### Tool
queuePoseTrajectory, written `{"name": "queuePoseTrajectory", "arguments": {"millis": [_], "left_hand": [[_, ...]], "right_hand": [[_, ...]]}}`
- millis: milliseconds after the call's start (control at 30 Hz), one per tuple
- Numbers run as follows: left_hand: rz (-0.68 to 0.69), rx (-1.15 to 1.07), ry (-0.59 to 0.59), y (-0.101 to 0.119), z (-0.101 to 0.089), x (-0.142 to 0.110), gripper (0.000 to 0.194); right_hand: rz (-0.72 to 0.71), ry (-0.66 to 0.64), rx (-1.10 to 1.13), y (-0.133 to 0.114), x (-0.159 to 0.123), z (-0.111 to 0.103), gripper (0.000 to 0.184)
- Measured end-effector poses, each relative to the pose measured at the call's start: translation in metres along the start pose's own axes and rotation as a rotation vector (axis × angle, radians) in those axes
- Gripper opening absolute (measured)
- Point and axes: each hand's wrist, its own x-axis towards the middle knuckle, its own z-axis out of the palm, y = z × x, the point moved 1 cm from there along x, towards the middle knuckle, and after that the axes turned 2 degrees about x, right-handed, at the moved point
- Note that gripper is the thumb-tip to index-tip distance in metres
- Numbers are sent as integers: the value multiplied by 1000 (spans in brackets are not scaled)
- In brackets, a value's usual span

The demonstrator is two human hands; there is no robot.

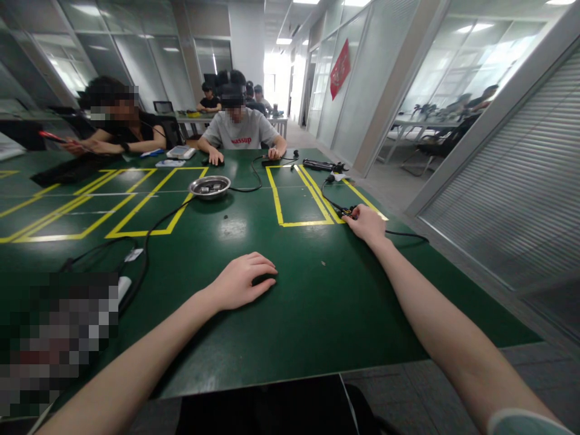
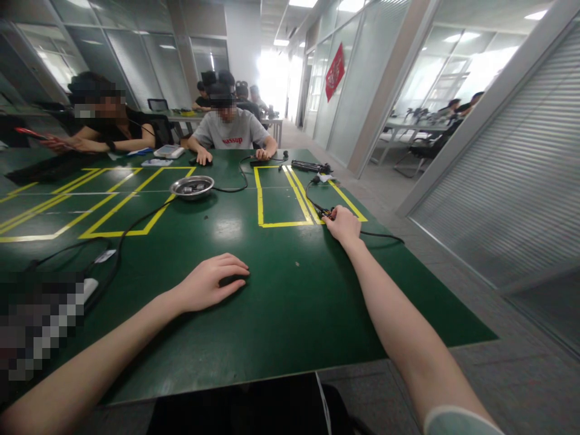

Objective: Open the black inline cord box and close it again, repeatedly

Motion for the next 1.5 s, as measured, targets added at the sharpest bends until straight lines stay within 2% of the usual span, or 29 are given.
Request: {"name": "queuePoseTrajectory", "arguments": {"millis": [300,400,533,633,700,800,867,967,1067,1233,1367,1500], "left_hand": [[0,-3,1,-1,0,0,22],[-5,0,3,0,0,0,21],[1,4,4,-1,1,0,21],[0,3,7,-1,1,0,20],[-3,0,6,-1,2,0,19],[-6,-4,3,-2,2,-1,19],[-3,-4,3,-2,2,-1,19],[0,1,4,-2,3,-1,18],[-10,0,7,-2,2,-1,18],[-17,-8,7,-1,2,-1,18],[-39,-11,33,0,2,-1,21],[-52,2,161,2,0,-1,30]], "right_hand": [[10,57,151,7,2,3,22],[0,68,217,7,1,-1,33],[-51,199,268,11,2,-5,49],[30,264,231,19,4,-4,62],[104,237,178,25,5,-1,65],[150,142,115,29,6,7,50],[131,107,104,29,7,10,41],[72,56,70,23,5,9,43],[11,-52,28,12,0,2,47],[-179,-176,112,-16,-17,-4,38],[-499,-245,285,-50,-46,-2,31],[-920,-421,526,-91,-93,-9,26]]}}
